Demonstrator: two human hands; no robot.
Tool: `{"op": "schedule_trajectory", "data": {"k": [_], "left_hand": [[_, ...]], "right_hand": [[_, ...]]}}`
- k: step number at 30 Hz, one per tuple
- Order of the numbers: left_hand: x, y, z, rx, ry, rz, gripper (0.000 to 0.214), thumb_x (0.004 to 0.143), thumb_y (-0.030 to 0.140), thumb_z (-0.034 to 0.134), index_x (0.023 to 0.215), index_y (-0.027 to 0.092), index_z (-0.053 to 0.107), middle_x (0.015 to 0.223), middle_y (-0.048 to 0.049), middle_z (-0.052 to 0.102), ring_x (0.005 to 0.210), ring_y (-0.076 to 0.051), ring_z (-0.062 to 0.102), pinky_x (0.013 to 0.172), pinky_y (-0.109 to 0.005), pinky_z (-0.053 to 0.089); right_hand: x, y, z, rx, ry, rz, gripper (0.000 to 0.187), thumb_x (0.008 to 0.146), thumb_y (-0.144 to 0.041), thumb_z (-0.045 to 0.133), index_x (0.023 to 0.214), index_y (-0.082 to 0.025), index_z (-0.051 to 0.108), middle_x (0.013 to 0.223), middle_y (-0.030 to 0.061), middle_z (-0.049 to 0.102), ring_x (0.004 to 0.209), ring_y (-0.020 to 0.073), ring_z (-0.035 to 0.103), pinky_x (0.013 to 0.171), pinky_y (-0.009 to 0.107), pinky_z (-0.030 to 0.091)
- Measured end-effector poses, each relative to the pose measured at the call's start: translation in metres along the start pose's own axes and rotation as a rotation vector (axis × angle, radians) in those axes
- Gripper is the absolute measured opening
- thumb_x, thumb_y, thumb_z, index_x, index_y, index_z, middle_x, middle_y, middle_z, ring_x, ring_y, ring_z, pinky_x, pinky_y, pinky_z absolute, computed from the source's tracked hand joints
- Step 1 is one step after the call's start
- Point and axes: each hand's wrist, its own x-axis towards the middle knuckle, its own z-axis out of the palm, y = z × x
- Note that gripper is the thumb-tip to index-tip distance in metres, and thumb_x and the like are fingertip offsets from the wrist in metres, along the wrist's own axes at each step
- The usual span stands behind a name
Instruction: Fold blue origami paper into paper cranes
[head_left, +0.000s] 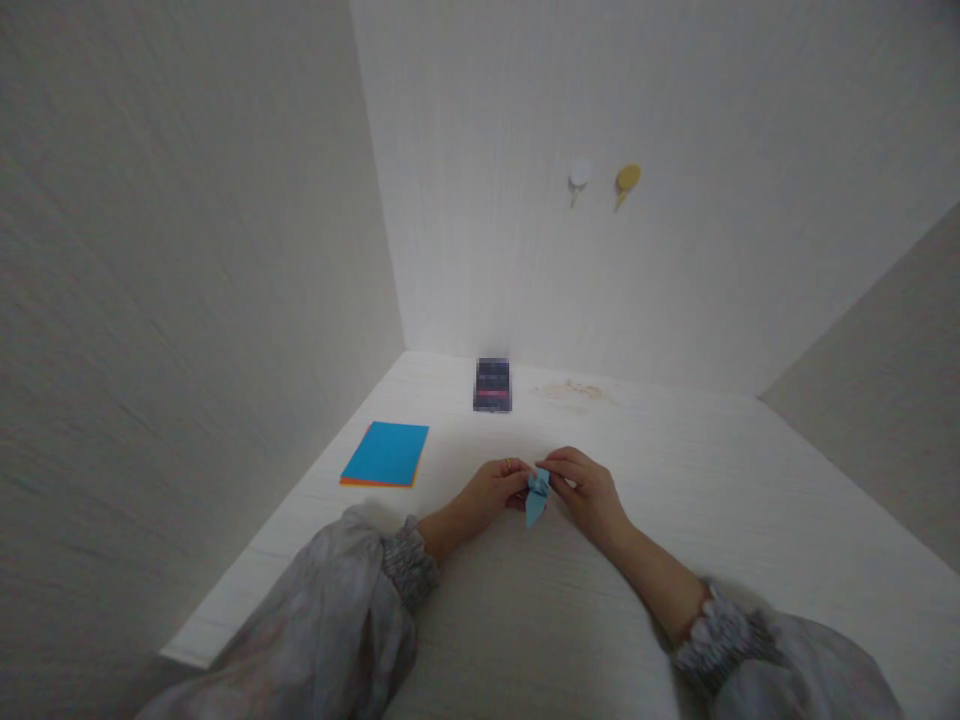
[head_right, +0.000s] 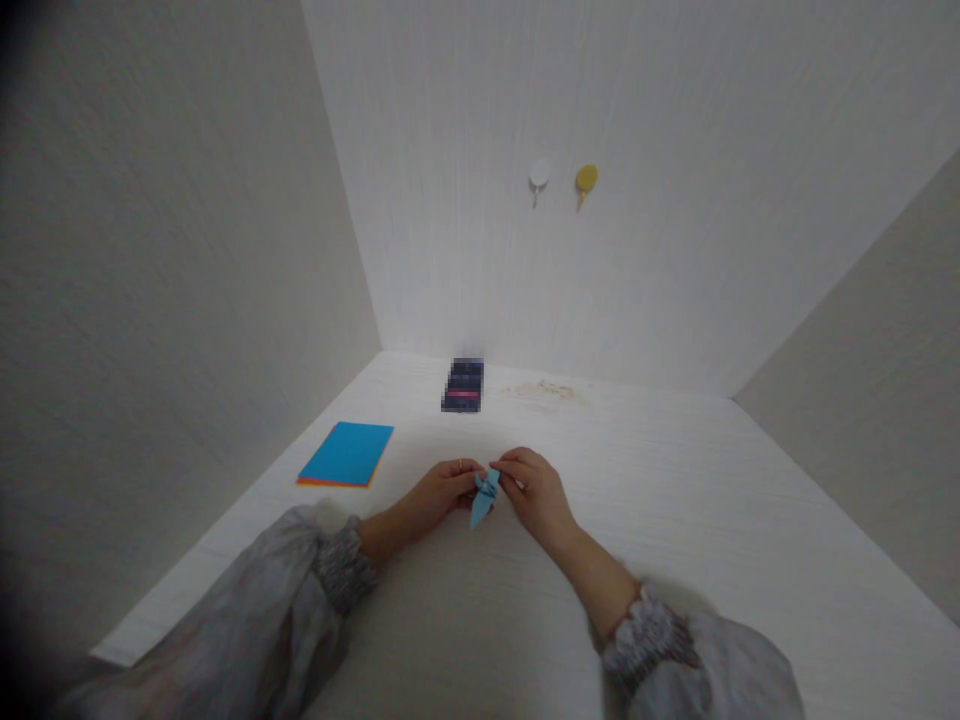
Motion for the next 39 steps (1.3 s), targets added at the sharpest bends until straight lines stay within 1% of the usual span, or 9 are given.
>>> {"op": "schedule_trajectory", "data": {"k": [4, 7, 10, 18, 21, 24, 28, 35, 39], "left_hand": [[0.0004, -0.0003, -0.0001, -0.001, 0.017, 0.005, 0.033, 0.058, 0.041, 0.067, 0.069, 0.012, 0.053, 0.062, 0.0008, 0.057, 0.058, -0.011, 0.054, 0.062, -0.027, 0.042], [0.0004, -0.0003, 0.0002, 0.003, 0.012, 0.004, 0.034, 0.058, 0.041, 0.068, 0.069, 0.012, 0.054, 0.062, 0.0006, 0.057, 0.057, -0.010, 0.053, 0.062, -0.027, 0.041], [-0.0003, 0.0002, 0.0007, 0.007, 0.012, 0.004, 0.033, 0.058, 0.041, 0.067, 0.068, 0.012, 0.054, 0.062, 0.0009, 0.056, 0.056, -0.010, 0.052, 0.061, -0.026, 0.041], [-0.0011, 0.0011, 0.0016, 0.002, -0.001, 0.002, 0.033, 0.058, 0.041, 0.067, 0.068, 0.012, 0.054, 0.062, 0.0008, 0.056, 0.057, -0.011, 0.053, 0.062, -0.027, 0.041], [-0.0006, 0.0012, 0.0019, 0.010, -0.004, 0.004, 0.033, 0.059, 0.041, 0.067, 0.069, 0.012, 0.054, 0.063, 0.0004, 0.056, 0.058, -0.011, 0.053, 0.063, -0.027, 0.042], [0.0000, 0.0008, 0.0017, 0.020, 0.005, 0.012, 0.032, 0.059, 0.040, 0.066, 0.068, 0.012, 0.054, 0.062, 0.0009, 0.055, 0.057, -0.010, 0.052, 0.062, -0.027, 0.041], [0.0004, 0.0007, 0.0013, 0.018, 0.006, 0.010, 0.032, 0.059, 0.041, 0.066, 0.068, 0.012, 0.054, 0.062, 0.0010, 0.056, 0.057, -0.011, 0.053, 0.062, -0.027, 0.041], [0.0012, -0.0005, 0.0004, 0.024, 0.001, 0.011, 0.032, 0.060, 0.041, 0.066, 0.068, 0.012, 0.054, 0.062, 0.0003, 0.056, 0.057, -0.011, 0.053, 0.062, -0.027, 0.042], [0.0014, -0.0017, -0.0002, 0.019, -0.001, 0.015, 0.031, 0.061, 0.040, 0.066, 0.069, 0.012, 0.055, 0.062, 0.0003, 0.057, 0.057, -0.011, 0.054, 0.062, -0.027, 0.042]], "right_hand": [[0.0000, -0.0004, 0.0005, -0.078, 0.000, -0.008, 0.019, 0.078, -0.020, 0.049, 0.075, -0.021, 0.067, 0.073, 0.0061, 0.061, 0.070, 0.0182, 0.055, 0.065, 0.031, 0.043], [0.0008, -0.0003, 0.0002, -0.103, -0.025, -0.001, 0.018, 0.078, -0.020, 0.049, 0.075, -0.021, 0.067, 0.074, 0.0058, 0.062, 0.070, 0.0180, 0.055, 0.065, 0.031, 0.042], [0.0019, 0.0012, 0.0000, -0.107, -0.040, 0.004, 0.018, 0.078, -0.020, 0.049, 0.076, -0.022, 0.067, 0.076, 0.0056, 0.062, 0.073, 0.0185, 0.055, 0.067, 0.032, 0.041], [0.0025, 0.0051, 0.0006, -0.060, -0.020, -0.002, 0.019, 0.077, -0.019, 0.048, 0.079, -0.022, 0.066, 0.078, 0.0051, 0.064, 0.073, 0.0184, 0.056, 0.069, 0.033, 0.041], [0.0030, 0.0027, 0.0003, -0.049, -0.010, 0.055, 0.017, 0.076, -0.020, 0.049, 0.076, -0.022, 0.066, 0.072, 0.0041, 0.063, 0.069, 0.0178, 0.055, 0.066, 0.031, 0.040], [0.0037, 0.0007, 0.0007, -0.020, -0.031, 0.145, 0.017, 0.075, -0.022, 0.049, 0.073, -0.021, 0.067, 0.065, 0.0031, 0.061, 0.062, 0.0165, 0.054, 0.060, 0.029, 0.040], [0.0040, 0.0042, 0.0024, 0.036, -0.047, 0.212, 0.018, 0.075, -0.025, 0.049, 0.073, -0.022, 0.067, 0.066, 0.0029, 0.062, 0.063, 0.0167, 0.055, 0.060, 0.028, 0.041], [0.0049, 0.0045, 0.0008, 0.007, -0.035, 0.174, 0.017, 0.075, -0.023, 0.050, 0.072, -0.022, 0.067, 0.070, 0.0042, 0.064, 0.067, 0.0182, 0.057, 0.063, 0.029, 0.042], [0.0050, 0.0063, 0.0016, 0.015, -0.028, 0.137, 0.017, 0.075, -0.021, 0.050, 0.076, -0.022, 0.067, 0.073, 0.0045, 0.064, 0.070, 0.0182, 0.057, 0.065, 0.031, 0.042]]}}
